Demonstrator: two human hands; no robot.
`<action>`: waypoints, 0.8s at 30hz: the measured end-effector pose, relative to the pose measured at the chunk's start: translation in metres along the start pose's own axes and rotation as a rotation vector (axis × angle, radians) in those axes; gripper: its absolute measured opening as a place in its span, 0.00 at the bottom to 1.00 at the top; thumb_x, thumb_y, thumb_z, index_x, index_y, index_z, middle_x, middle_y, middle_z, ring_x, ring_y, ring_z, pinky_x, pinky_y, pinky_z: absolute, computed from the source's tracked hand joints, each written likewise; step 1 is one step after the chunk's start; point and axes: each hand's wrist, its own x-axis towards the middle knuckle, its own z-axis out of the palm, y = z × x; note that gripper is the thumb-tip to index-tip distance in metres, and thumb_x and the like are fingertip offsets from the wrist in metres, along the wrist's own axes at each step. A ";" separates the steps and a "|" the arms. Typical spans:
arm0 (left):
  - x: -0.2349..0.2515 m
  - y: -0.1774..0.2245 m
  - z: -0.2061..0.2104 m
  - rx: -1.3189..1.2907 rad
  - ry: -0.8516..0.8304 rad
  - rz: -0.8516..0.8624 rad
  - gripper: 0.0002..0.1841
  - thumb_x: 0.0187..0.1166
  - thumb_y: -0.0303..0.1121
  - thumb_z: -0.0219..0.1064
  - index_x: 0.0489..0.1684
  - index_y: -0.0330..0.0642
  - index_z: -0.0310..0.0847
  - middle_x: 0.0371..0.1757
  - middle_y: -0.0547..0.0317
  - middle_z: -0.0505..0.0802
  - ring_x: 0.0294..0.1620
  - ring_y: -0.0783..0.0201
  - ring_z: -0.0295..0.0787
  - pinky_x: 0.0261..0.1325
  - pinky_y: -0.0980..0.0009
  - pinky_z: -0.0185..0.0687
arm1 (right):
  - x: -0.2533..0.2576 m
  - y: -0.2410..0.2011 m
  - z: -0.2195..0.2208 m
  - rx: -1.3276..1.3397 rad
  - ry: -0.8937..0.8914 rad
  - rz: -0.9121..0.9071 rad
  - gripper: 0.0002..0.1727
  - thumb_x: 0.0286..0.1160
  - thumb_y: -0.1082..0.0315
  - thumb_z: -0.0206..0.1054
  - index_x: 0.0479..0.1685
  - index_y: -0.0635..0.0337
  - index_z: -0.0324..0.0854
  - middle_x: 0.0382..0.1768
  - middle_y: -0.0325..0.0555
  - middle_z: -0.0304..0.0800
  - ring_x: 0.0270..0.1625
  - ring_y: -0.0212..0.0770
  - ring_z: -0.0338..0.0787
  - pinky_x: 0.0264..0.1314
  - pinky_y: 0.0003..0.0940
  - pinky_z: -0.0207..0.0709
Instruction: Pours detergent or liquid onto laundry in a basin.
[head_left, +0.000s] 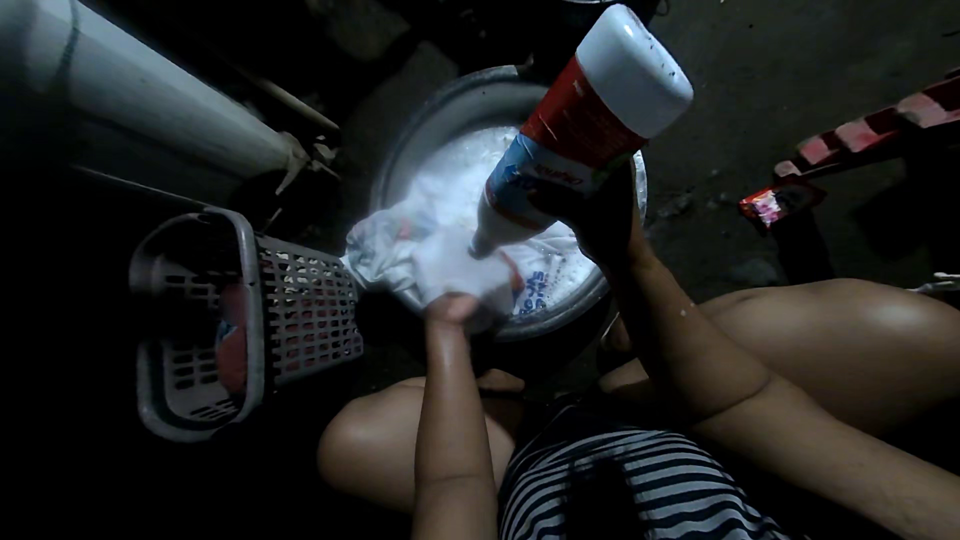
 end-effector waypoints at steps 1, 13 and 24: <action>-0.001 0.000 0.001 -0.010 0.010 0.003 0.23 0.89 0.52 0.41 0.44 0.56 0.84 0.41 0.62 0.92 0.46 0.63 0.89 0.50 0.60 0.87 | 0.001 -0.001 -0.001 -0.018 -0.012 -0.006 0.37 0.55 0.68 0.86 0.66 0.58 0.69 0.55 0.31 0.87 0.61 0.25 0.87 0.69 0.29 0.84; -0.001 0.015 -0.007 0.053 -0.235 0.166 0.13 0.84 0.43 0.55 0.43 0.53 0.87 0.43 0.60 0.94 0.48 0.63 0.91 0.54 0.60 0.88 | 0.011 0.007 -0.019 -0.091 0.012 -0.035 0.40 0.57 0.67 0.85 0.70 0.67 0.67 0.59 0.42 0.86 0.65 0.32 0.87 0.72 0.32 0.83; -0.003 0.072 0.025 0.132 -0.102 0.564 0.26 0.91 0.46 0.27 0.59 0.47 0.73 0.55 0.56 0.87 0.63 0.58 0.84 0.67 0.50 0.81 | 0.008 0.027 -0.008 0.117 0.216 0.081 0.42 0.60 0.69 0.84 0.73 0.72 0.64 0.60 0.50 0.85 0.65 0.36 0.87 0.72 0.35 0.83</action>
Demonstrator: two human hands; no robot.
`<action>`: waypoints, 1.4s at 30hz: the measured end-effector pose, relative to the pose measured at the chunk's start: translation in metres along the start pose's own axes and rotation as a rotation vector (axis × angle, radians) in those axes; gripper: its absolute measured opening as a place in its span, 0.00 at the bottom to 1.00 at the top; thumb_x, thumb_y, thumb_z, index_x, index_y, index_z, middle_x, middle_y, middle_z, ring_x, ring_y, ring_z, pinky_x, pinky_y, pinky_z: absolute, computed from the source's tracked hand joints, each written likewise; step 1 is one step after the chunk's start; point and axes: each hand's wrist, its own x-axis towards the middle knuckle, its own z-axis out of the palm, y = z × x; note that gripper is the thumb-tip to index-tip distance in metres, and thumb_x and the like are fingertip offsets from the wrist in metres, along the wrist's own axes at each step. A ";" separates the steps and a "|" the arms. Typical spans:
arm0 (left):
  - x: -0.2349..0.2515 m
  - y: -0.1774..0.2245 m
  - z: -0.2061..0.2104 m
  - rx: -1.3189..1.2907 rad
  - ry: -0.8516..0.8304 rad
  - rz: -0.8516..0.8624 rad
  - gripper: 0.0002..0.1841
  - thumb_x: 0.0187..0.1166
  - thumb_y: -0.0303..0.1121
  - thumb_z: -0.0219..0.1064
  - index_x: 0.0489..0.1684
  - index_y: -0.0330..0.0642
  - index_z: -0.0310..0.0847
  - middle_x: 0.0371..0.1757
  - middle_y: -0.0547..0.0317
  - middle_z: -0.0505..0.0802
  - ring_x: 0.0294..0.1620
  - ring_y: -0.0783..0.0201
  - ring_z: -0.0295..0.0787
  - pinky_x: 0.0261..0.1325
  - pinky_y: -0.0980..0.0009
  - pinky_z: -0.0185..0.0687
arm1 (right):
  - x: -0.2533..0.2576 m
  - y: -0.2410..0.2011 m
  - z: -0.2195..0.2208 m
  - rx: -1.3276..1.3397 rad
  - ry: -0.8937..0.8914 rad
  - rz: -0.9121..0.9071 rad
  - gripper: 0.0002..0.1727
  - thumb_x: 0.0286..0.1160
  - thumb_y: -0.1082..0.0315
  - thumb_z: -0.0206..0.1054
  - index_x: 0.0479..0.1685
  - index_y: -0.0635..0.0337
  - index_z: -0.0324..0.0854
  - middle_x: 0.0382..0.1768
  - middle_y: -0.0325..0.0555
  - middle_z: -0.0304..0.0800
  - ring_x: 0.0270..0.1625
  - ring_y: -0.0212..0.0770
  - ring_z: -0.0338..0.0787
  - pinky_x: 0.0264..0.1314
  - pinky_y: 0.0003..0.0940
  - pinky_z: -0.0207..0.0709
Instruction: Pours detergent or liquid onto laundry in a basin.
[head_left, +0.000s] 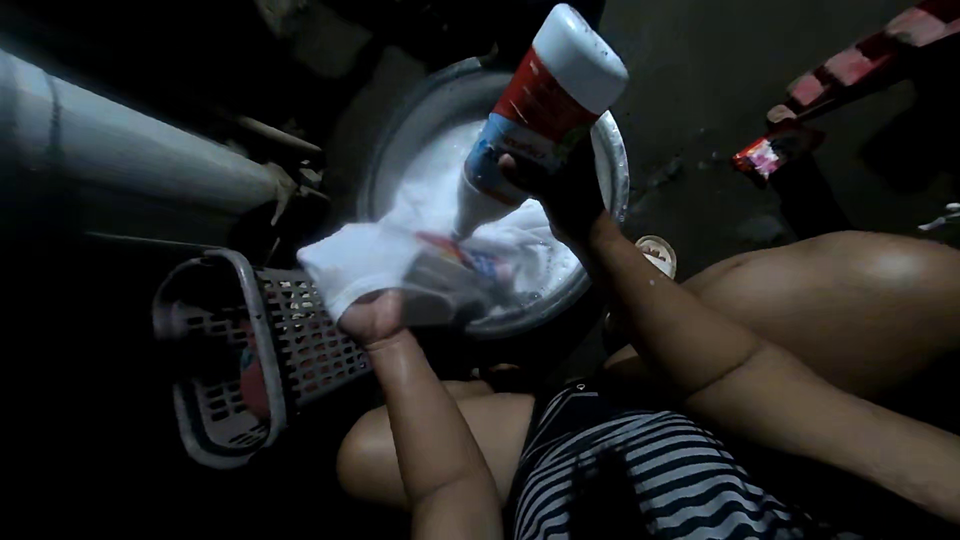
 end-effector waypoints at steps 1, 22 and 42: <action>0.002 -0.001 -0.003 0.018 0.075 0.052 0.25 0.90 0.46 0.27 0.60 0.46 0.70 0.55 0.54 0.86 0.61 0.58 0.84 0.66 0.51 0.82 | -0.001 0.001 0.001 0.008 0.028 0.044 0.42 0.60 0.69 0.84 0.75 0.72 0.64 0.61 0.51 0.85 0.66 0.37 0.87 0.72 0.35 0.83; -0.009 -0.013 -0.022 0.095 -0.132 -0.541 0.37 0.85 0.68 0.27 0.64 0.57 0.79 0.61 0.58 0.91 0.63 0.55 0.87 0.63 0.47 0.85 | -0.011 0.021 -0.012 -0.019 -0.172 -0.089 0.39 0.65 0.70 0.82 0.77 0.68 0.67 0.65 0.53 0.86 0.68 0.43 0.87 0.72 0.44 0.85; -0.016 -0.016 -0.012 0.141 -0.090 -0.554 0.34 0.87 0.65 0.30 0.59 0.58 0.81 0.56 0.58 0.92 0.59 0.57 0.89 0.60 0.49 0.86 | -0.006 -0.028 -0.002 -0.193 -0.253 -0.135 0.42 0.56 0.70 0.84 0.72 0.74 0.65 0.61 0.46 0.84 0.66 0.26 0.84 0.73 0.23 0.79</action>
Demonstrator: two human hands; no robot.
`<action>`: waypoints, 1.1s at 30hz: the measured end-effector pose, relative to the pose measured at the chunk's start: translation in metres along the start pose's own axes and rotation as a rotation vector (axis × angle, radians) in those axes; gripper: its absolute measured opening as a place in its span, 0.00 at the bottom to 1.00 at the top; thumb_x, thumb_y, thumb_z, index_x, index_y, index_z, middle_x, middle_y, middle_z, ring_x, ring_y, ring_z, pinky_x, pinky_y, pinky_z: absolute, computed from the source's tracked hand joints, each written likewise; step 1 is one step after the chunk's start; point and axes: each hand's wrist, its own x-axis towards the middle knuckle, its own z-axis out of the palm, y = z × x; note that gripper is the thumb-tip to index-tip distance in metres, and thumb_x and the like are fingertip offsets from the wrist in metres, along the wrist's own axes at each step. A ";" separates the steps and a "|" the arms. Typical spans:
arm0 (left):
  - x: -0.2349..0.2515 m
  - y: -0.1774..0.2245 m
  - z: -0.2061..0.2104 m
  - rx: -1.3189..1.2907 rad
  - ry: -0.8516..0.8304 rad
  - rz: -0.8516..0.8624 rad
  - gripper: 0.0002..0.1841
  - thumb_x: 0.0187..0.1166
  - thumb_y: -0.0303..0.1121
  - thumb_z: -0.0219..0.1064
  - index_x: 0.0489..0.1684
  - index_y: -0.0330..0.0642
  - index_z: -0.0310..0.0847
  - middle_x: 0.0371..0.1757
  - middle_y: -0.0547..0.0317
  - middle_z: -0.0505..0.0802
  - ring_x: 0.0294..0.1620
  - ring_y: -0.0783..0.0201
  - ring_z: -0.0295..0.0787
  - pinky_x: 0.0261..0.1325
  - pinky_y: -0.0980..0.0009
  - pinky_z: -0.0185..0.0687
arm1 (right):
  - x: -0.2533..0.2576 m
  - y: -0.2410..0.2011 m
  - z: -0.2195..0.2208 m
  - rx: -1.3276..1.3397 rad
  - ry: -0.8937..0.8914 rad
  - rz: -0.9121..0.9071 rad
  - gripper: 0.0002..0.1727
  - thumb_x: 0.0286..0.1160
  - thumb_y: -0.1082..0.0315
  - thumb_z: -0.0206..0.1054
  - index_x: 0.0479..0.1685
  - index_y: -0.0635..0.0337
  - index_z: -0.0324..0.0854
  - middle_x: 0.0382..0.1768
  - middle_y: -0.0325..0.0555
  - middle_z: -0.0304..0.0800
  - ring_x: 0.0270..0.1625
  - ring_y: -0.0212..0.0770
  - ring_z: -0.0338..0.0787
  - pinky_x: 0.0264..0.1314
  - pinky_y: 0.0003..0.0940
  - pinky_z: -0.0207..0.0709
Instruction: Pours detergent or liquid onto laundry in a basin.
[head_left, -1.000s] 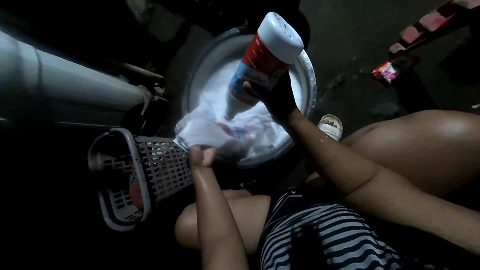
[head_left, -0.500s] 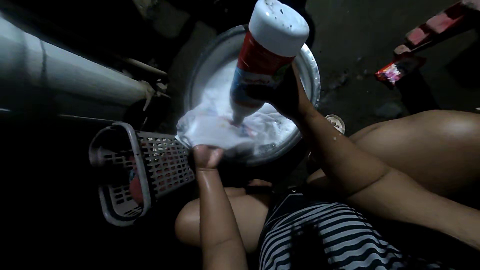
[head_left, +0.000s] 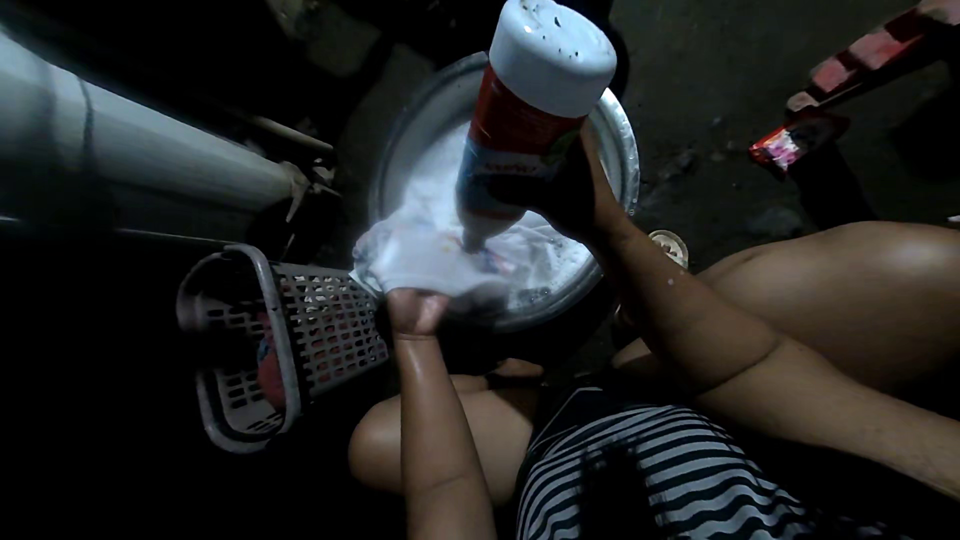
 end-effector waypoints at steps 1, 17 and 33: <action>0.000 0.000 0.001 0.007 0.002 -0.003 0.36 0.86 0.67 0.29 0.60 0.58 0.81 0.56 0.59 0.92 0.60 0.57 0.89 0.61 0.49 0.86 | -0.002 0.000 0.003 0.023 0.018 -0.002 0.42 0.56 0.71 0.84 0.72 0.74 0.65 0.61 0.46 0.84 0.66 0.26 0.85 0.73 0.23 0.80; 0.005 -0.002 -0.012 0.037 -0.026 0.051 0.32 0.88 0.63 0.30 0.58 0.60 0.81 0.54 0.62 0.92 0.57 0.60 0.89 0.57 0.53 0.87 | -0.003 -0.004 0.009 -0.075 -0.122 0.007 0.47 0.53 0.64 0.86 0.73 0.78 0.66 0.63 0.53 0.85 0.68 0.27 0.83 0.74 0.21 0.75; 0.010 0.000 -0.016 -0.011 -0.006 0.098 0.36 0.86 0.65 0.25 0.63 0.59 0.79 0.61 0.60 0.90 0.65 0.58 0.85 0.66 0.47 0.82 | -0.005 0.002 0.009 -0.157 -0.060 -0.023 0.46 0.52 0.63 0.86 0.72 0.79 0.68 0.62 0.55 0.85 0.68 0.28 0.83 0.75 0.21 0.74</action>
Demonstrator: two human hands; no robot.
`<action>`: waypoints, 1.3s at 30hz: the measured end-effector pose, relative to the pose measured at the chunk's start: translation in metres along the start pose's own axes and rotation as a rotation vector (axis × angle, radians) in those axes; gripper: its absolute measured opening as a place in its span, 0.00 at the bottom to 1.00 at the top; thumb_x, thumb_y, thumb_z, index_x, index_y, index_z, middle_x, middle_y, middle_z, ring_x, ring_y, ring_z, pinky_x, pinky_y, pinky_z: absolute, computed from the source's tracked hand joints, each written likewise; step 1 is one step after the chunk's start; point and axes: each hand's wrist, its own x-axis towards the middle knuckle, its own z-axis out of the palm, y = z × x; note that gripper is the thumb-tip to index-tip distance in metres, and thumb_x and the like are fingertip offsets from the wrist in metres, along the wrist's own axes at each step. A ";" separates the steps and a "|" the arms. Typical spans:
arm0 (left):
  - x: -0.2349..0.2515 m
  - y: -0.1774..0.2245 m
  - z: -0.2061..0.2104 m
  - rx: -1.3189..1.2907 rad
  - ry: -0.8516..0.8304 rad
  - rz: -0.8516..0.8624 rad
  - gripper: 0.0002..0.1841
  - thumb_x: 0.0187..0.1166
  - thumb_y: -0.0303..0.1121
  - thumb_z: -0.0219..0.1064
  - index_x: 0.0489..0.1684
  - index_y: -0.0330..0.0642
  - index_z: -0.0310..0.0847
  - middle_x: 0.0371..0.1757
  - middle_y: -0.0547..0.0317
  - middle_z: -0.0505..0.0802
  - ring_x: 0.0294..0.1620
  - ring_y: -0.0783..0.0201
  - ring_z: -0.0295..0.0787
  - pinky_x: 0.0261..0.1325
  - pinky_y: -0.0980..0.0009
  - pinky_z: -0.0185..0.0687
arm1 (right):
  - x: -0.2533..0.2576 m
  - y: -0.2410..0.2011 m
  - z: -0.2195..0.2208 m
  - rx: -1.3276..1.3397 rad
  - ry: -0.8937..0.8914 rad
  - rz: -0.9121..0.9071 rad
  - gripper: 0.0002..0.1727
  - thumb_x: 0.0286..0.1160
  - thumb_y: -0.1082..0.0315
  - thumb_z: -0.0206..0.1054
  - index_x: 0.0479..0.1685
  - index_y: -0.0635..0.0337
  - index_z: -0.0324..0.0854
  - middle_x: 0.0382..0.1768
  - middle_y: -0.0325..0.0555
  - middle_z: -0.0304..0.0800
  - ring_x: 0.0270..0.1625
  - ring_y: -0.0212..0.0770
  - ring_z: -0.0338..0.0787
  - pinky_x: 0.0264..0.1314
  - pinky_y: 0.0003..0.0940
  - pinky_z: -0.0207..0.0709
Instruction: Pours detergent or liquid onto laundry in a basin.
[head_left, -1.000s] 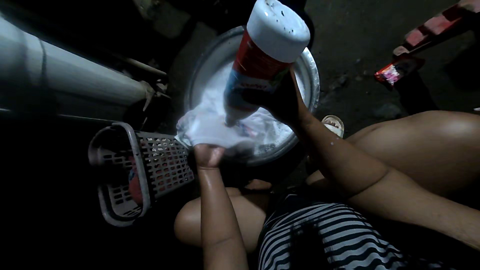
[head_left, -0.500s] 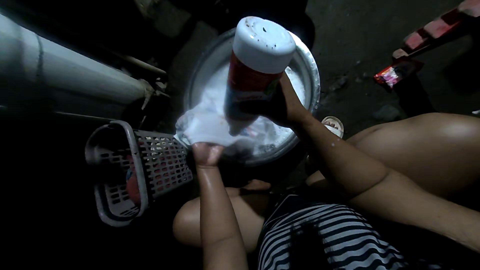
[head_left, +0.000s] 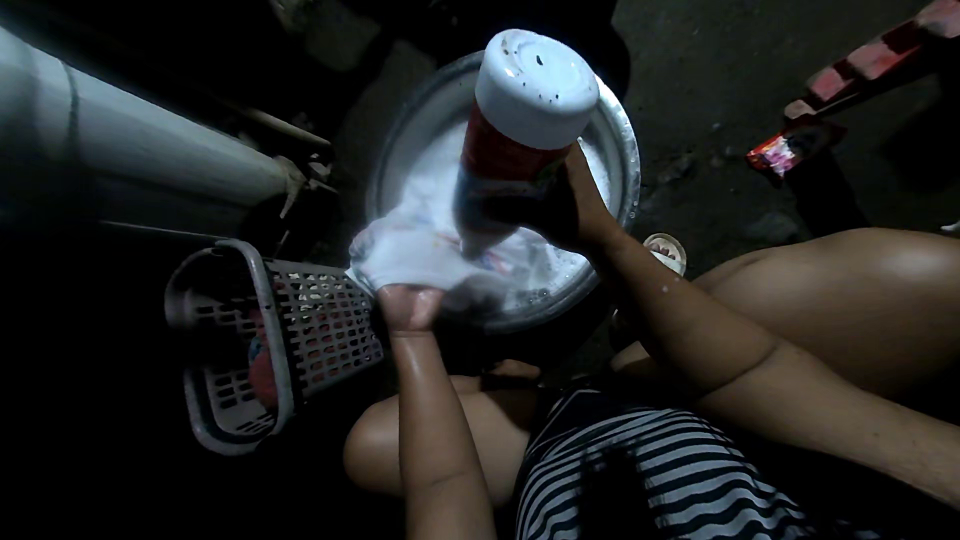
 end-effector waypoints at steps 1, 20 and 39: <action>0.000 0.000 0.000 -0.004 0.007 0.004 0.36 0.86 0.65 0.25 0.63 0.59 0.79 0.61 0.60 0.90 0.66 0.58 0.85 0.66 0.47 0.81 | 0.000 0.001 0.000 0.007 0.005 -0.006 0.46 0.52 0.63 0.86 0.72 0.79 0.67 0.62 0.55 0.85 0.68 0.28 0.83 0.75 0.21 0.74; 0.012 -0.013 -0.003 -0.107 0.291 0.235 0.35 0.88 0.58 0.19 0.67 0.51 0.70 0.63 0.57 0.85 0.68 0.58 0.80 0.71 0.46 0.75 | -0.008 0.040 0.012 0.122 0.126 -0.018 0.42 0.58 0.66 0.85 0.71 0.76 0.67 0.61 0.53 0.85 0.66 0.32 0.87 0.71 0.28 0.82; 0.017 -0.050 -0.020 0.183 0.358 -0.109 0.47 0.76 0.74 0.11 0.51 0.52 0.74 0.42 0.61 0.88 0.45 0.62 0.86 0.49 0.57 0.85 | -0.004 0.029 0.010 0.118 0.135 0.053 0.45 0.56 0.69 0.85 0.73 0.79 0.63 0.63 0.56 0.84 0.67 0.33 0.86 0.74 0.28 0.81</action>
